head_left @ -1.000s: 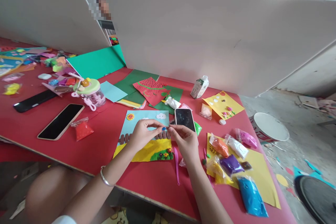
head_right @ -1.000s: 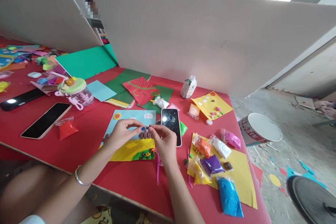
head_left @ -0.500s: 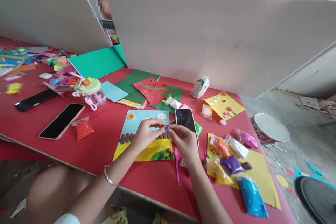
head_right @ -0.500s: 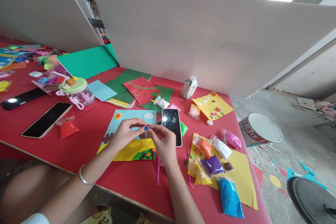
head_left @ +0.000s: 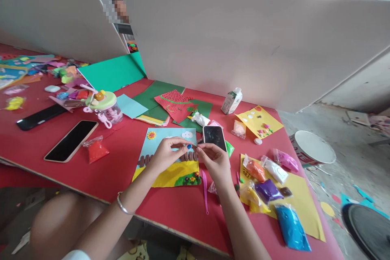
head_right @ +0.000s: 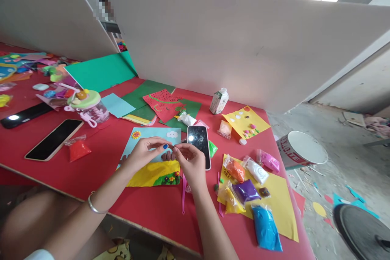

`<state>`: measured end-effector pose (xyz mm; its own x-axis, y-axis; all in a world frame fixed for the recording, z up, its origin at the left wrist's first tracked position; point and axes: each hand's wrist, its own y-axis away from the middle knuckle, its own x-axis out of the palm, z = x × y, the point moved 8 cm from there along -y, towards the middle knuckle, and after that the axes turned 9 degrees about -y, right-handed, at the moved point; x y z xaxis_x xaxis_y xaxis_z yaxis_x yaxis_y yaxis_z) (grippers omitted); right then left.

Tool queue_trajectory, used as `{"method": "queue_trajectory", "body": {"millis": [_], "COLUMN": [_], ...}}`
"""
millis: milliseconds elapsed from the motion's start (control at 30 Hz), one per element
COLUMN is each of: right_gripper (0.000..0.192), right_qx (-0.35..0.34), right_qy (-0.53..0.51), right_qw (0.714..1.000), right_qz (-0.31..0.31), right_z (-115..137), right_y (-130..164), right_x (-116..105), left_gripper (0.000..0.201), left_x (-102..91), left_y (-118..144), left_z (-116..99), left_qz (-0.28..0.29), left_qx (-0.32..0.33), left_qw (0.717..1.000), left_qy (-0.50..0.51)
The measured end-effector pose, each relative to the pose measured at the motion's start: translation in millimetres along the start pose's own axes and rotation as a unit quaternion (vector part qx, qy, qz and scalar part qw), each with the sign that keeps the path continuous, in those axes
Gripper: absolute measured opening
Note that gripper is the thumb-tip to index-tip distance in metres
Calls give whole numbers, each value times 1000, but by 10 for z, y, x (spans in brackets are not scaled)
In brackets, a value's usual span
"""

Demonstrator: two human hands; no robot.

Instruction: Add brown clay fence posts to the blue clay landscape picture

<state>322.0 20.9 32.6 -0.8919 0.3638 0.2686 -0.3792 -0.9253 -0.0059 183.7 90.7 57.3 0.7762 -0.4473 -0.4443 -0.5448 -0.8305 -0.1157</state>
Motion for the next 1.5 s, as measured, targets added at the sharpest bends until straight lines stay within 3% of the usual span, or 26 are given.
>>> {"method": "queue_trajectory", "body": {"millis": [400, 667, 1133, 1333, 1500], "right_gripper": [35, 37, 38, 37, 38], "right_qx": [9, 14, 29, 26, 23], "right_qy": [31, 50, 49, 46, 62], "right_qw": [999, 999, 998, 998, 997], "right_qz": [16, 10, 31, 37, 48], "right_z": [1, -36, -95, -65, -54], "right_y": [-15, -11, -43, -30, -21], "right_x": [13, -27, -51, -30, 3], "left_gripper": [19, 19, 22, 26, 20], "left_x": [-8, -34, -95, 6, 52], "left_y": [-5, -9, -11, -8, -18], "left_z": [-97, 10, -16, -5, -7], "left_qz": [-12, 2, 10, 45, 42], "left_qx": [4, -8, -7, -25, -22], "left_qw": [999, 999, 996, 998, 998], "left_qy": [-52, -50, -85, -38, -34]}}
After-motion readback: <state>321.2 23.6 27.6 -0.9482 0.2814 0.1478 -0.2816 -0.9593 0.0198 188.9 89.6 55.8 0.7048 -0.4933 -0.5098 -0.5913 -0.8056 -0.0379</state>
